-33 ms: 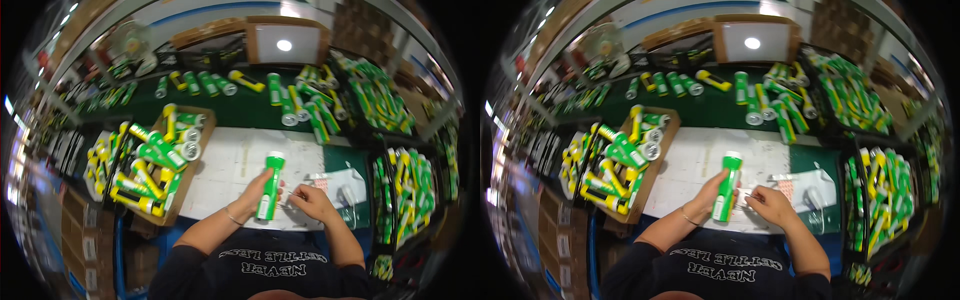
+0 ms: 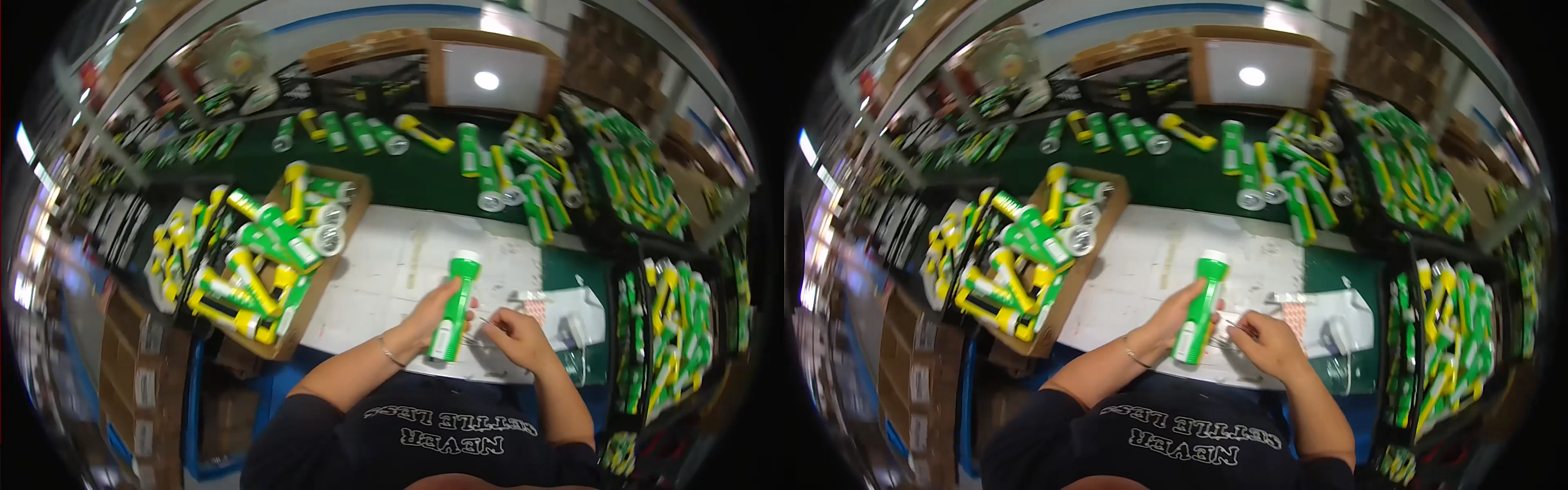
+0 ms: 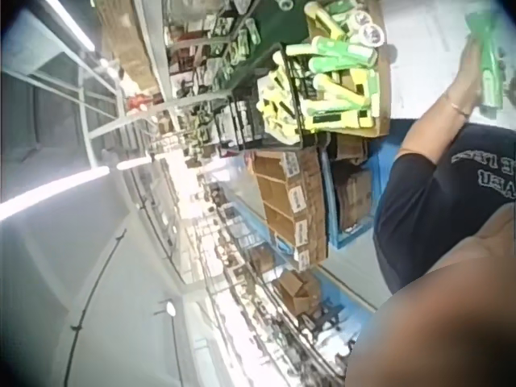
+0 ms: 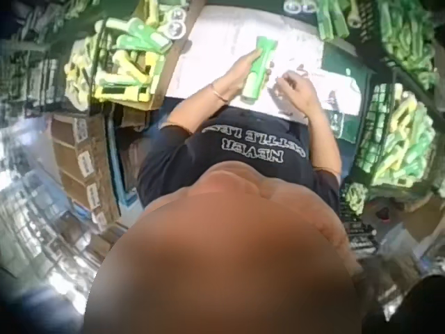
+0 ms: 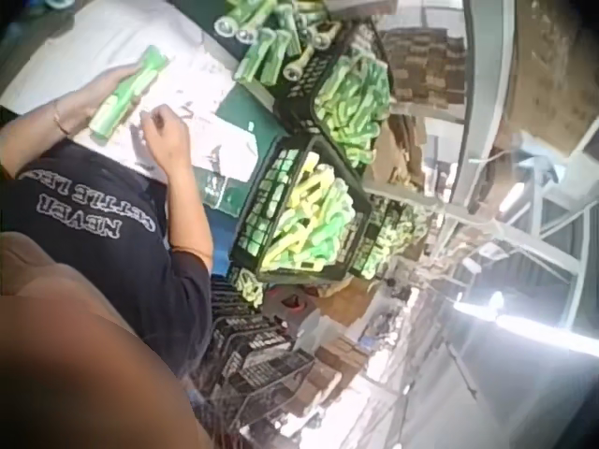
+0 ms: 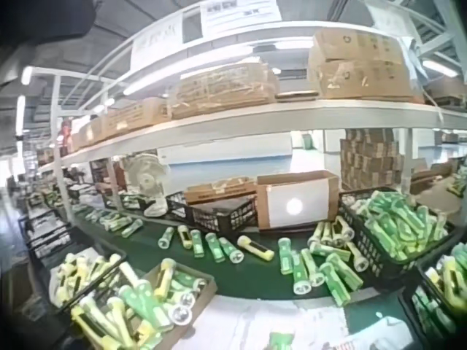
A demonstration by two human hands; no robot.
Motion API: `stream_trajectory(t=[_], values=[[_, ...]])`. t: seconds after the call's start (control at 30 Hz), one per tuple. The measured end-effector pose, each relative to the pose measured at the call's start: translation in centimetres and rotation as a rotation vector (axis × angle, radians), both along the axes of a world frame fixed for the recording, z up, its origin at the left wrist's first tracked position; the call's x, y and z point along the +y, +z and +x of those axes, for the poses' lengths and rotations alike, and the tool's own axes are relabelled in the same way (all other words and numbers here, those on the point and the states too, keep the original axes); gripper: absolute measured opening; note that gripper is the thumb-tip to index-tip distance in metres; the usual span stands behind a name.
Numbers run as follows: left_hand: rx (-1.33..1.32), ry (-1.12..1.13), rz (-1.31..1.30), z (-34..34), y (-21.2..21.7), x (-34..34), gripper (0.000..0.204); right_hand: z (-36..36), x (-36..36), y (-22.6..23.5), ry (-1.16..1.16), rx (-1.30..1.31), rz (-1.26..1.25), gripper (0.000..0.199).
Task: Applying labels to flashlights and sorting them into bins on an assembly line.
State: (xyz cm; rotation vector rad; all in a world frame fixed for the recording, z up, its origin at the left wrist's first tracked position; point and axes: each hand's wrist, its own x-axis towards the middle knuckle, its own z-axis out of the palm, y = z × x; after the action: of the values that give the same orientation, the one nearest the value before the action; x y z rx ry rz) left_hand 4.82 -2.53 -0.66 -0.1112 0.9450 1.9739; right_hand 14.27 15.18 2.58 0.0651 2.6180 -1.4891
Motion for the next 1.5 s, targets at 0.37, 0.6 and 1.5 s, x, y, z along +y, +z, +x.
stream_trajectory(t=[0.37,0.6,1.5], values=[[0.312,0.1,-0.024,-0.1,-1.9,0.7,0.036,-1.9,-4.4,2.0,0.119,0.609,0.817,0.017],[0.575,0.088,-0.13,0.8,-1.6,0.5,0.036,-1.6,-4.7,2.3,0.194,0.663,0.838,0.016],[0.689,0.144,-0.115,-0.5,2.0,-0.5,0.043,-2.0,-4.2,2.1,0.221,0.766,0.732,0.016]])
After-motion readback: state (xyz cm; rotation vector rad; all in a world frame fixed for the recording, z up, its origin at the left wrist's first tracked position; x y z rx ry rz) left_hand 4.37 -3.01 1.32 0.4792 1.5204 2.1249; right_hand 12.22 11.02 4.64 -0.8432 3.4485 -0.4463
